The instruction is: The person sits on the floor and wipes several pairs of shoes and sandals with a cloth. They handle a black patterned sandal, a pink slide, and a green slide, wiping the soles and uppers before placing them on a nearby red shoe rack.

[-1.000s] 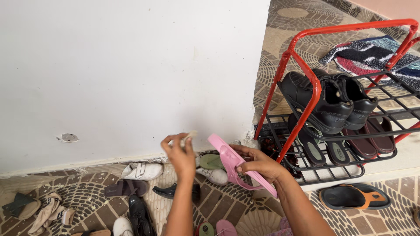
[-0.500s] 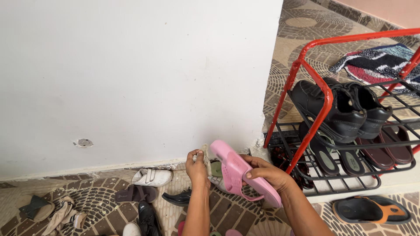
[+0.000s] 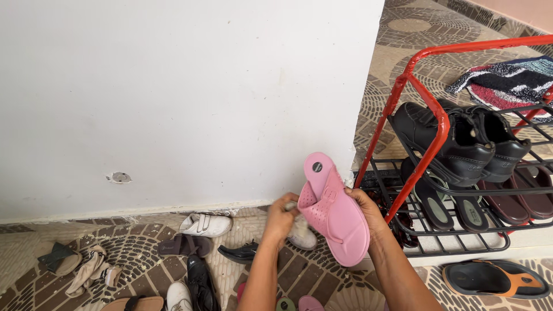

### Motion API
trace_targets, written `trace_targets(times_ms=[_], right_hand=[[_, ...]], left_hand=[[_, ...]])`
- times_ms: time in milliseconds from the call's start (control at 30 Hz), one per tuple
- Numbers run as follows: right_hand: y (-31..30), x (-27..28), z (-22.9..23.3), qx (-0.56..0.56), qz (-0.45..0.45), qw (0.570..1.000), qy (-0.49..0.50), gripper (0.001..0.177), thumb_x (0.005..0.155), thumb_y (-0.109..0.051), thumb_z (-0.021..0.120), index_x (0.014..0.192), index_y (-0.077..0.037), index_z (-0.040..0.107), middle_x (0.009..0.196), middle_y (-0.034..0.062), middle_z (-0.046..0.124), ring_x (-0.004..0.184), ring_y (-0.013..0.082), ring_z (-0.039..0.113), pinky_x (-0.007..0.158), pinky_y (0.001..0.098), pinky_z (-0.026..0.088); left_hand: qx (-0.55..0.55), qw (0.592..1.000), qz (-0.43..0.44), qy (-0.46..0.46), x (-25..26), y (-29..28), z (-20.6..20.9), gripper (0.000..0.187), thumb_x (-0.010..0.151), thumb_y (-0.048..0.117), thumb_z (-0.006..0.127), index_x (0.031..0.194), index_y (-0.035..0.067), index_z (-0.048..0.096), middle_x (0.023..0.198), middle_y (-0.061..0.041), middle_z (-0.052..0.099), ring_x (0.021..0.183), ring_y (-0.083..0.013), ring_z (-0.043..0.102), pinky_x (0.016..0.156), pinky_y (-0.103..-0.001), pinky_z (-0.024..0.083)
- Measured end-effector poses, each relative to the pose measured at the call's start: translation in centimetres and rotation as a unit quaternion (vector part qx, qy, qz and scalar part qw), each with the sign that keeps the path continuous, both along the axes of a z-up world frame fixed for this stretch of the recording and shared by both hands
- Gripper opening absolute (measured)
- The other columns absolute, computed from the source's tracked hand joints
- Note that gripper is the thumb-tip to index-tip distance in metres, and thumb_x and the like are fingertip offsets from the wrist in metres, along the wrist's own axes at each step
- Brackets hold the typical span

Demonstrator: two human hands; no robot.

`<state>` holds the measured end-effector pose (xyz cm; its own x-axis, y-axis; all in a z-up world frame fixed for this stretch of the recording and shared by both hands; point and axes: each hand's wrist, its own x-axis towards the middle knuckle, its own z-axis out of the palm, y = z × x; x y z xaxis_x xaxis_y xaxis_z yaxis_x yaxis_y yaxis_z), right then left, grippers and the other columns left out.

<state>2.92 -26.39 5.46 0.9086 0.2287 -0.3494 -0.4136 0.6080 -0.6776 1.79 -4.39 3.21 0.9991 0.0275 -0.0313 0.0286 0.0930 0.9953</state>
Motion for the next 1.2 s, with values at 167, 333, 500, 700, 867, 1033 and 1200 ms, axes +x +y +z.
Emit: trace_targets(times_ms=[167,333,500,700,867,1033,1200], right_hand=[[1.6,-0.4,0.2,-0.166,0.146,0.975,-0.033,0.078,0.068,-0.024,0.072,0.139,0.005,0.055,0.112,0.031,0.07,0.086,0.0329,0.074,0.07,0.0393,0.063],[2.3,-0.2,-0.1,-0.167,0.136,0.972,-0.093,0.077,0.075,-0.026,0.068,0.143,0.005,0.05,0.114,0.0299,0.07,0.088,0.0294,0.075,0.071,0.035,0.063],[0.2,-0.2,1.2,-0.118,0.096,0.985,-0.085,0.074,0.08,-0.028,0.067,0.144,0.008,0.055,0.11,0.029,0.07,0.085,0.0266,0.072,0.068,0.0346,0.062],[0.4,-0.6,1.5,-0.146,0.105,0.981,-0.072,0.073,0.079,-0.023,0.064,0.145,0.006,0.052,0.114,0.0256,0.073,0.093,0.0247,0.075,0.078,0.0329,0.062],[0.1,-0.8,2.7,-0.083,0.079,0.99,-0.084,0.073,0.078,-0.023,0.061,0.147,0.002,0.052,0.115,0.0255,0.071,0.095,0.0267,0.073,0.079,0.0369,0.062],[-0.4,-1.0,3.2,-0.104,0.075,0.989,-0.07,0.073,0.078,-0.023,0.061,0.147,0.001,0.053,0.116,0.0264,0.071,0.094,0.0278,0.073,0.076,0.0362,0.062],[-0.5,-1.0,3.3,-0.14,0.014,0.986,-0.09,0.074,0.078,-0.021,0.06,0.148,0.002,0.05,0.121,0.0281,0.069,0.098,0.0301,0.075,0.077,0.0374,0.064]], left_hand=[[0.017,0.933,0.302,-0.197,1.1,2.7,1.1,0.009,0.101,0.003,0.068,0.109,0.005,0.071,0.121,-0.009,0.059,0.092,-0.0167,0.063,0.073,-0.025,0.056],[0.177,0.959,0.15,-0.165,-0.3,-1.2,0.1,0.023,0.089,-0.002,0.059,0.106,0.008,0.07,0.122,-0.006,0.064,0.099,-0.0195,0.062,0.064,-0.025,0.058],[0.237,0.948,0.005,-0.212,-0.6,-1.0,1.3,0.02,0.085,-0.005,0.07,0.101,0.006,0.075,0.109,-0.006,0.07,0.09,-0.0215,0.068,0.072,-0.03,0.055],[0.186,0.957,0.093,-0.201,-1.1,-1.7,2.2,0.016,0.082,-0.006,0.072,0.093,0.006,0.074,0.102,-0.009,0.068,0.09,-0.0216,0.069,0.073,-0.029,0.057],[0.269,0.953,0.028,-0.136,-1.0,-0.6,2.1,0.013,0.079,-0.003,0.075,0.082,0.008,0.08,0.102,-0.005,0.071,0.092,-0.0183,0.07,0.078,-0.028,0.06],[0.231,0.95,0.103,-0.181,-1.6,-0.9,3.0,0.016,0.084,-0.002,0.071,0.094,0.009,0.076,0.105,-0.006,0.068,0.095,-0.0197,0.07,0.079,-0.033,0.06],[0.403,0.902,-0.077,-0.133,-2.4,-1.1,3.4,0.023,0.084,-0.004,0.069,0.101,0.01,0.078,0.106,-0.01,0.066,0.096,-0.0252,0.068,0.085,-0.036,0.056]])
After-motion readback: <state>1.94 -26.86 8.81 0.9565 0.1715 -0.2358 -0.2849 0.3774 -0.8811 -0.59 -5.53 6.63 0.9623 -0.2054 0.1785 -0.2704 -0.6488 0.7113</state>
